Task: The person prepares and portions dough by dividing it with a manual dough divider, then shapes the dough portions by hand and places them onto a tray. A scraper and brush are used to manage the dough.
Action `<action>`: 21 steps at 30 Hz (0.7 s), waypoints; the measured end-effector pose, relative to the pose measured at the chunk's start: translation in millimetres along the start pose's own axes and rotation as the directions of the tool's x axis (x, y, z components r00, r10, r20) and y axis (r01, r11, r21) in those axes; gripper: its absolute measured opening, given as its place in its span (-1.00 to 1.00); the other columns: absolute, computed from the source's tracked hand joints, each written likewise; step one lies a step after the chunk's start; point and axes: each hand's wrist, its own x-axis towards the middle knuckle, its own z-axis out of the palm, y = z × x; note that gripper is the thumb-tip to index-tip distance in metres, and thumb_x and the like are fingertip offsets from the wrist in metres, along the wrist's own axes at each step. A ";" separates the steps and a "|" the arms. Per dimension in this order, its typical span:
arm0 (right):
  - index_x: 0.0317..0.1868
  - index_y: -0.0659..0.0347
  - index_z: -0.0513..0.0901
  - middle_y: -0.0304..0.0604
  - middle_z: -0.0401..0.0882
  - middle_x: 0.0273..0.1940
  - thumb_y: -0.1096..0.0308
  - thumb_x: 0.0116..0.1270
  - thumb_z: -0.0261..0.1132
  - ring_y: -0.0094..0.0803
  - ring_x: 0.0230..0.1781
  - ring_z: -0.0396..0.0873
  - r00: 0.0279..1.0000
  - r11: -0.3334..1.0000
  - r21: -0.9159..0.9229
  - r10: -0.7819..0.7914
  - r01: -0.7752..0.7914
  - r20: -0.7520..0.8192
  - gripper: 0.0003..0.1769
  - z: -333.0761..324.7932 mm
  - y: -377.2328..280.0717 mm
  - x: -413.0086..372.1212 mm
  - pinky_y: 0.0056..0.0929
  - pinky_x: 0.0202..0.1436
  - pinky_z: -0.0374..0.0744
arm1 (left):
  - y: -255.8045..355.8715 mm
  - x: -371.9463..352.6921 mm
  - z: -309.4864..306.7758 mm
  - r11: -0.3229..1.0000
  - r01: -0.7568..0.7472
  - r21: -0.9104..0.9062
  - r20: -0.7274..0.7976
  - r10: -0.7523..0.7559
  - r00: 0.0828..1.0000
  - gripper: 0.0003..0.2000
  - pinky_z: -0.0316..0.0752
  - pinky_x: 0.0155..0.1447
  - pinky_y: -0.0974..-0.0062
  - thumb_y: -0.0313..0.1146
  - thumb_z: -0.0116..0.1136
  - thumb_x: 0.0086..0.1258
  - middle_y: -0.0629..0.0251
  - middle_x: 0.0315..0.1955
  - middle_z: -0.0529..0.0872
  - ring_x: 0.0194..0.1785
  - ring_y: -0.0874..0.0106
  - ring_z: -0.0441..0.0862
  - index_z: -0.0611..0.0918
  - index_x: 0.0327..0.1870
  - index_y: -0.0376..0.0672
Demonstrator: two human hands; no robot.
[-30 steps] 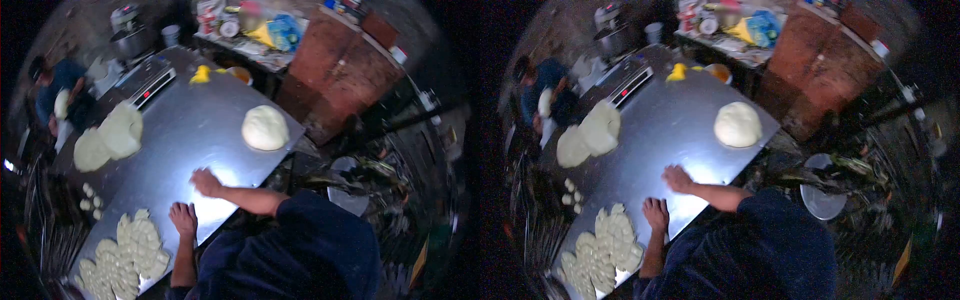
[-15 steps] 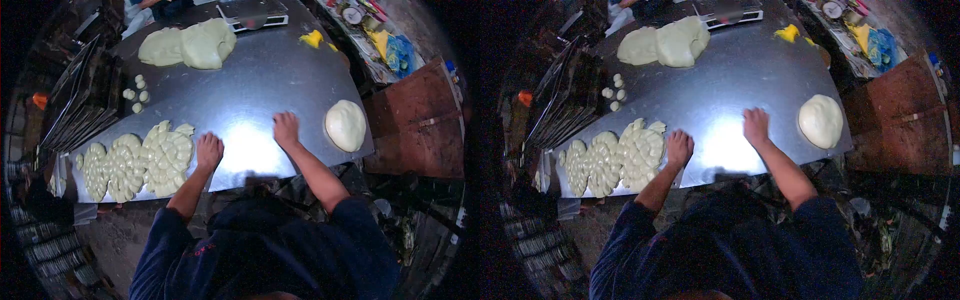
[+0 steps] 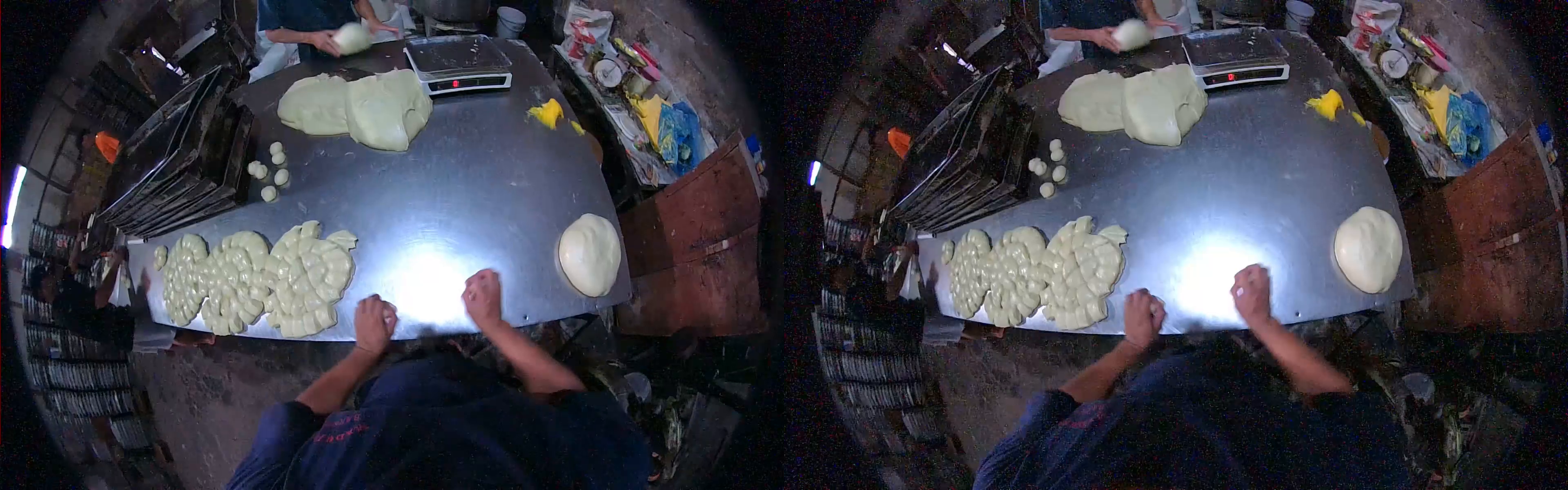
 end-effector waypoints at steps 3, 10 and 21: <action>-0.35 0.14 0.56 -0.11 0.44 -0.26 0.44 0.03 0.33 -0.10 -0.18 0.46 0.978 0.975 -0.080 -0.202 0.205 0.055 -0.85 23.6 -69.9 29.6 -0.12 -0.13 0.39 | 49.5 38.4 13.5 0.991 -0.129 0.037 0.049 0.127 0.991 -0.89 0.40 -0.12 0.14 -0.40 0.26 0.16 0.12 -0.30 0.55 -0.17 0.11 0.50 0.55 -0.39 -0.16; -0.32 0.22 0.59 0.01 0.46 -0.28 0.49 0.03 0.34 -0.04 -0.15 0.47 0.997 0.985 -0.163 -0.068 0.064 -0.022 -0.84 3.6 -15.8 14.5 -0.07 -0.13 0.45 | 2.1 3.0 -22.2 0.998 0.020 0.057 0.043 -0.023 0.999 -0.77 0.42 0.00 0.11 -0.39 0.31 0.14 -0.02 -0.20 0.55 -0.11 -0.02 0.48 0.58 -0.23 -0.27; -0.35 0.29 0.54 0.05 0.45 -0.29 0.50 0.13 0.35 0.00 -0.21 0.46 0.993 0.993 0.029 -0.115 0.113 0.040 -0.87 6.7 -57.6 6.2 -0.05 -0.10 0.45 | -15.6 -10.7 -18.3 0.964 -0.229 0.135 0.127 0.212 0.969 -0.90 0.42 -0.10 0.25 -0.35 0.27 0.16 0.26 -0.34 0.57 -0.16 0.23 0.48 0.59 -0.44 -0.11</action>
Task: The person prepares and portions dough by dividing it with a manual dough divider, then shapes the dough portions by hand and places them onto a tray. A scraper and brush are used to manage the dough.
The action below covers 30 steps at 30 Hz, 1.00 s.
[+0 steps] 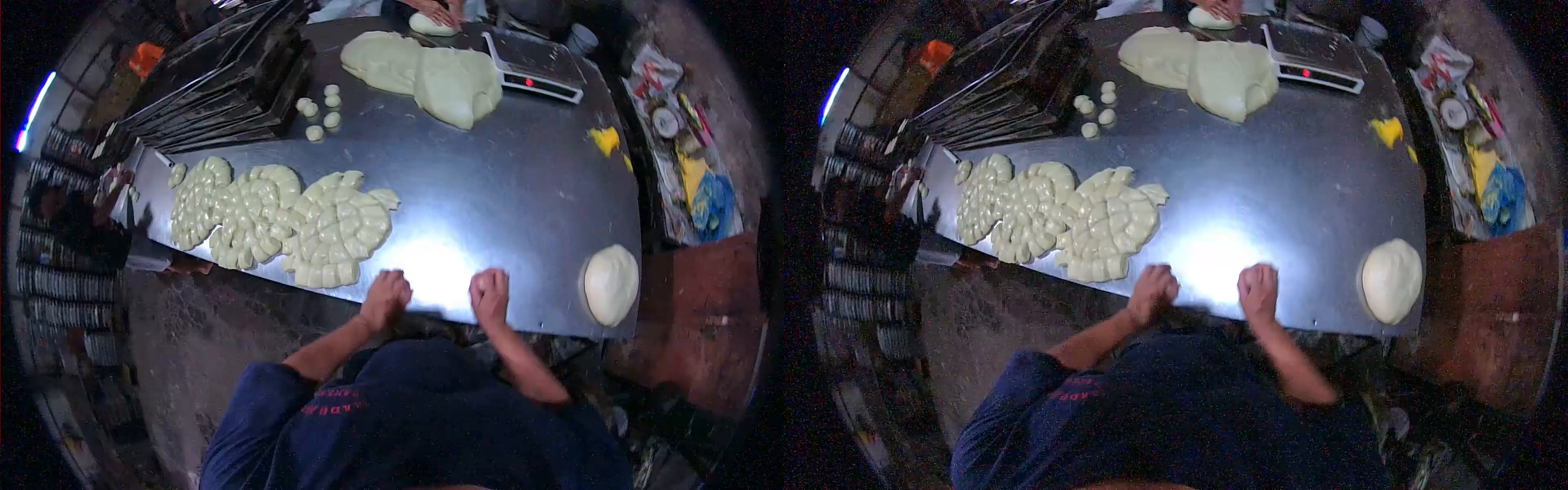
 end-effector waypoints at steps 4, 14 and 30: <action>-0.34 0.26 0.54 0.01 0.49 -0.25 0.50 0.11 0.36 -0.02 -0.18 0.48 0.970 0.983 0.041 -0.182 0.178 0.159 -0.86 37.2 -44.5 23.4 -0.10 -0.08 0.47 | 34.7 22.5 -17.7 0.936 0.089 -0.341 0.240 -0.005 0.971 -0.81 0.44 -0.12 0.25 -0.33 0.37 0.11 0.24 -0.32 0.54 -0.20 0.20 0.47 0.56 -0.39 -0.13; -0.12 0.24 0.72 -0.12 0.68 -0.20 0.39 0.15 0.45 -0.39 -0.19 0.64 0.699 0.782 0.116 0.467 -0.612 0.542 -0.73 28.2 -73.0 55.1 -0.37 -0.07 0.58 | -19.3 11.2 -89.4 0.050 0.502 -0.864 0.420 -0.480 0.771 -0.76 0.50 0.05 0.42 -0.60 0.30 0.18 0.29 -0.19 0.67 -0.06 0.45 0.60 0.61 -0.12 -0.22; -0.14 0.26 0.60 -0.04 0.58 -0.26 0.10 0.32 0.33 -0.15 -0.25 0.54 0.793 0.906 0.371 -0.375 0.204 0.481 -0.64 192.0 -80.4 202.0 -0.23 -0.11 0.51 | -187.1 -67.5 -206.7 0.098 0.955 -0.280 0.064 -0.991 0.121 -0.50 0.49 -0.27 0.37 0.09 0.26 0.31 0.13 -0.61 0.63 -0.50 0.35 0.56 0.69 -0.38 -0.32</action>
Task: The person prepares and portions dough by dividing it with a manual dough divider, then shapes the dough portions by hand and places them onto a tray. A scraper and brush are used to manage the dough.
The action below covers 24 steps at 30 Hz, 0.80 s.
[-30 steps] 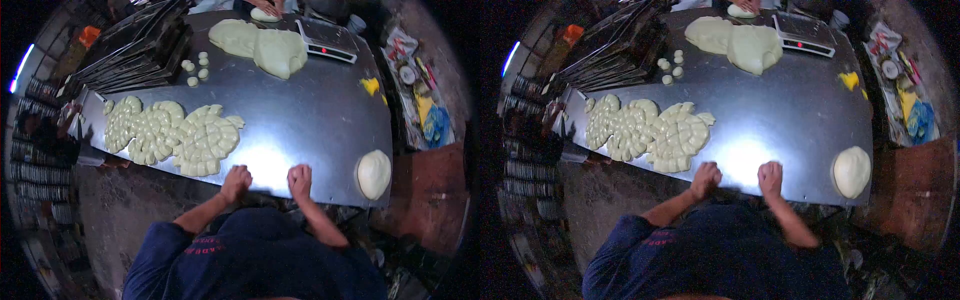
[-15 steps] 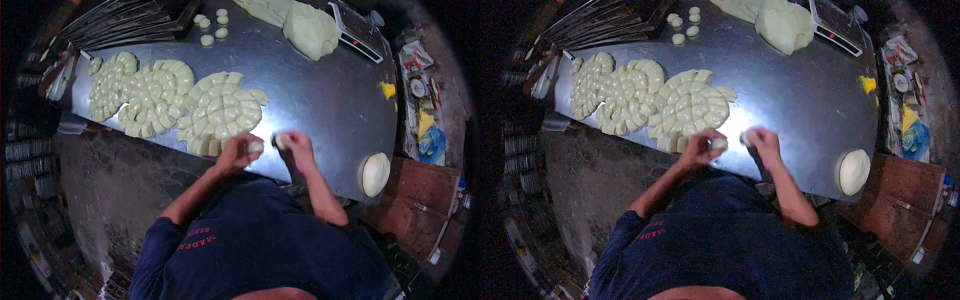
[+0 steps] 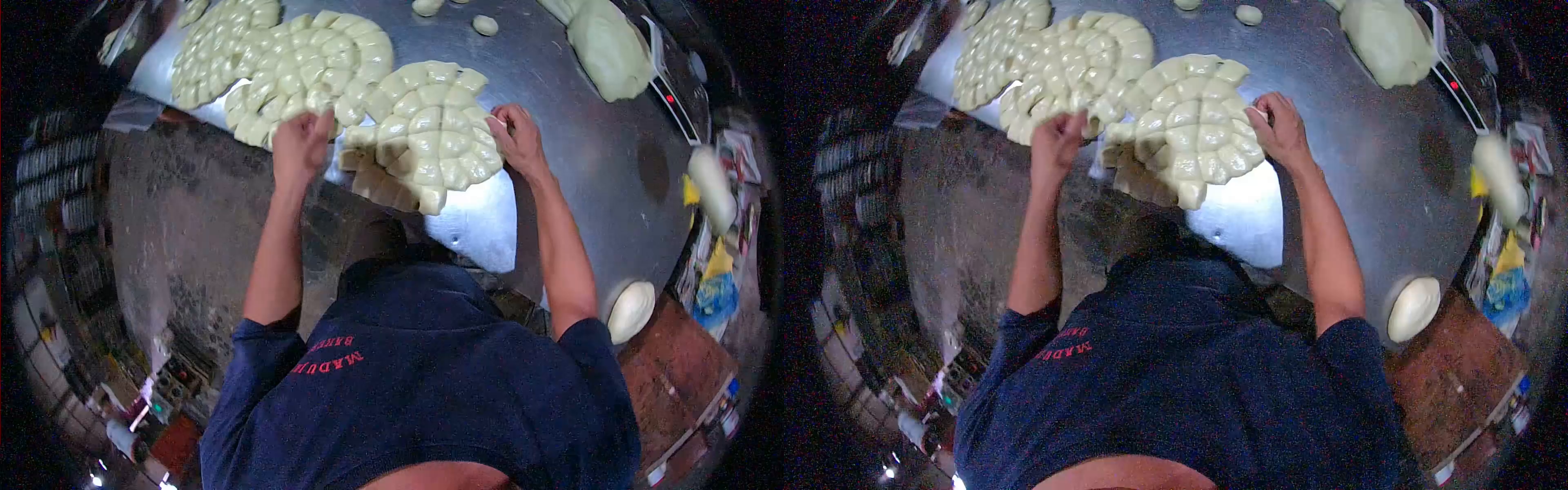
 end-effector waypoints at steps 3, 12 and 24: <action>-0.21 0.23 0.48 -0.24 0.49 -0.40 0.22 0.32 0.38 -0.38 -0.36 0.47 0.956 0.931 0.217 0.285 -0.295 0.075 -0.70 -12.8 -15.3 1.8 -0.38 -0.20 0.48 | -23.9 -38.2 15.3 0.972 0.165 0.167 -0.066 -0.156 0.986 -0.46 0.52 -0.22 0.17 0.18 0.24 0.29 -0.02 -0.56 0.67 -0.42 0.05 0.67 0.69 -0.36 -0.28; -0.33 0.23 0.70 -0.32 0.65 -0.41 0.22 0.36 0.31 -0.59 -0.42 0.56 0.731 0.759 0.037 0.610 -0.650 0.305 -0.77 -202.9 53.8 -153.3 -0.49 -0.32 0.54 | -5.5 -38.9 94.1 0.960 -0.131 0.246 -0.336 0.211 0.918 -0.53 0.44 0.10 0.18 0.04 0.34 0.26 -0.06 -0.16 0.60 0.03 0.00 0.52 0.65 -0.20 -0.31; -0.19 0.09 0.59 -0.08 0.54 -0.20 0.38 0.12 0.24 -0.03 -0.09 0.49 0.907 0.815 -0.483 0.116 -0.321 -0.406 -0.79 -84.1 1.2 -209.7 -0.04 -0.06 0.42 | -53.3 -0.2 38.3 0.860 -0.502 0.094 0.243 0.469 0.849 -0.63 0.54 0.05 0.33 -0.19 0.42 0.26 0.05 -0.19 0.77 -0.08 0.29 0.69 0.73 0.04 -0.14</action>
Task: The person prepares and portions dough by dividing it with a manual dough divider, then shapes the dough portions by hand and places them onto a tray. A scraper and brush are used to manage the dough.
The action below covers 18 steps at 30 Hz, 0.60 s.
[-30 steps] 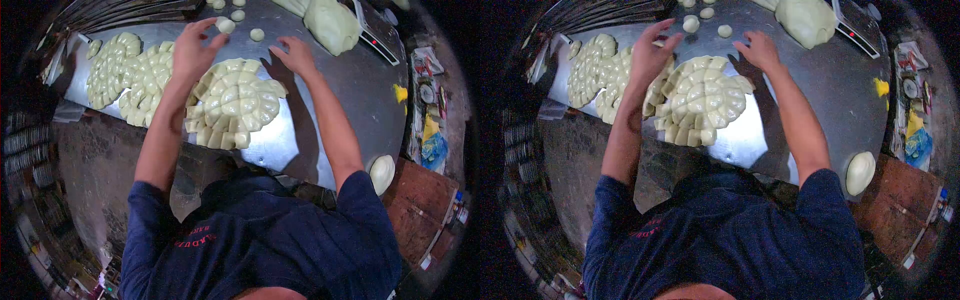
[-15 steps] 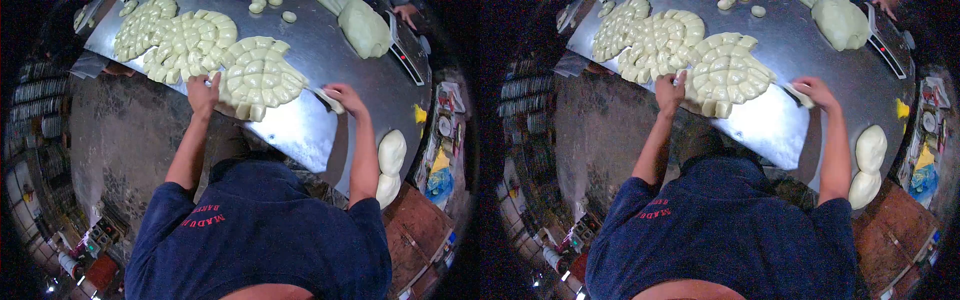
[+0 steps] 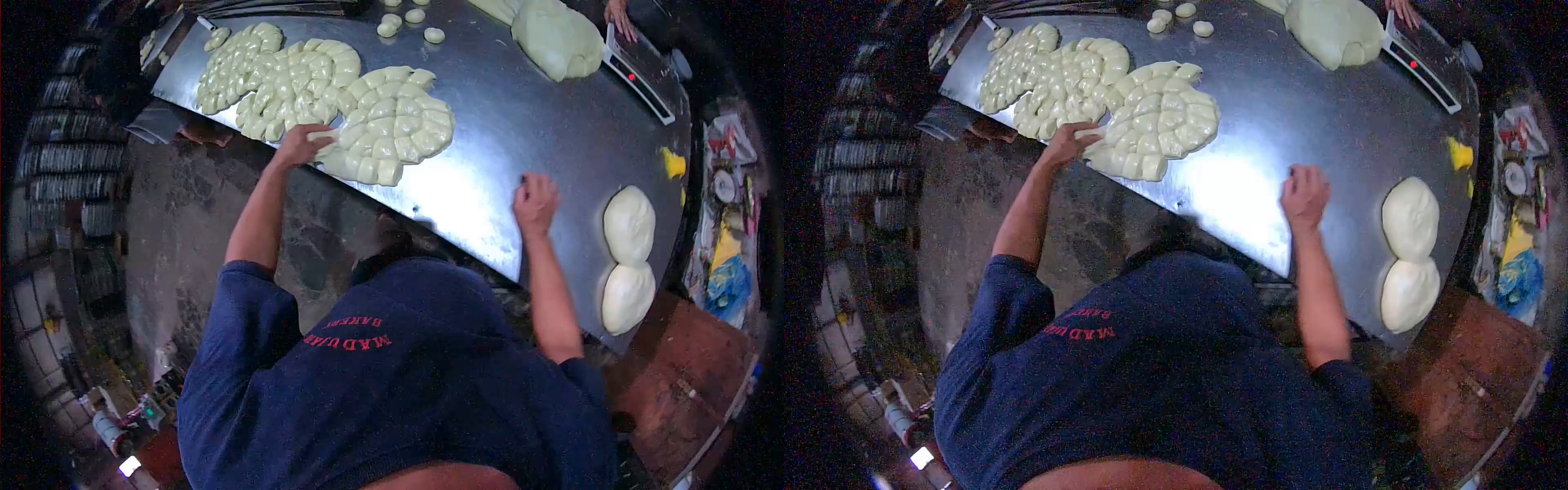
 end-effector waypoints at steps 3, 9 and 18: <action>-0.25 0.13 0.56 -0.03 0.52 -0.22 0.39 0.14 0.25 0.01 -0.12 0.48 0.986 0.984 -0.076 0.154 -0.159 -0.062 -0.86 -22.3 54.7 -10.9 -0.02 -0.08 0.42 | -12.6 -25.8 -53.2 0.932 0.310 0.187 0.037 -0.322 0.946 -0.58 0.58 -0.08 0.27 -0.10 0.38 0.25 0.05 -0.28 0.79 -0.24 0.18 0.75 0.72 0.04 -0.16; -0.28 0.15 0.56 -0.03 0.48 -0.21 0.47 0.11 0.25 -0.02 -0.11 0.47 0.999 0.985 0.169 -0.027 0.033 -0.037 -0.87 0.6 -27.3 -45.3 -0.08 -0.08 0.41 | -61.1 -110.6 -93.1 0.643 0.764 0.058 -0.704 -0.517 0.488 -0.55 0.51 0.10 0.10 0.03 0.21 0.28 -0.04 -0.12 0.74 0.00 0.02 0.68 0.70 -0.05 -0.20; -0.39 0.24 0.55 0.00 0.44 -0.32 0.47 0.10 0.28 -0.05 -0.23 0.46 0.994 0.970 0.229 -0.062 0.080 -0.086 -0.93 5.8 0.8 -60.4 -0.05 -0.14 0.41 | 68.5 -106.9 -61.6 0.836 0.245 -0.491 -0.561 -0.519 0.644 -0.65 0.43 -0.33 0.46 -0.14 0.41 0.26 0.38 -0.50 0.58 -0.40 0.57 0.46 0.55 -0.40 -0.23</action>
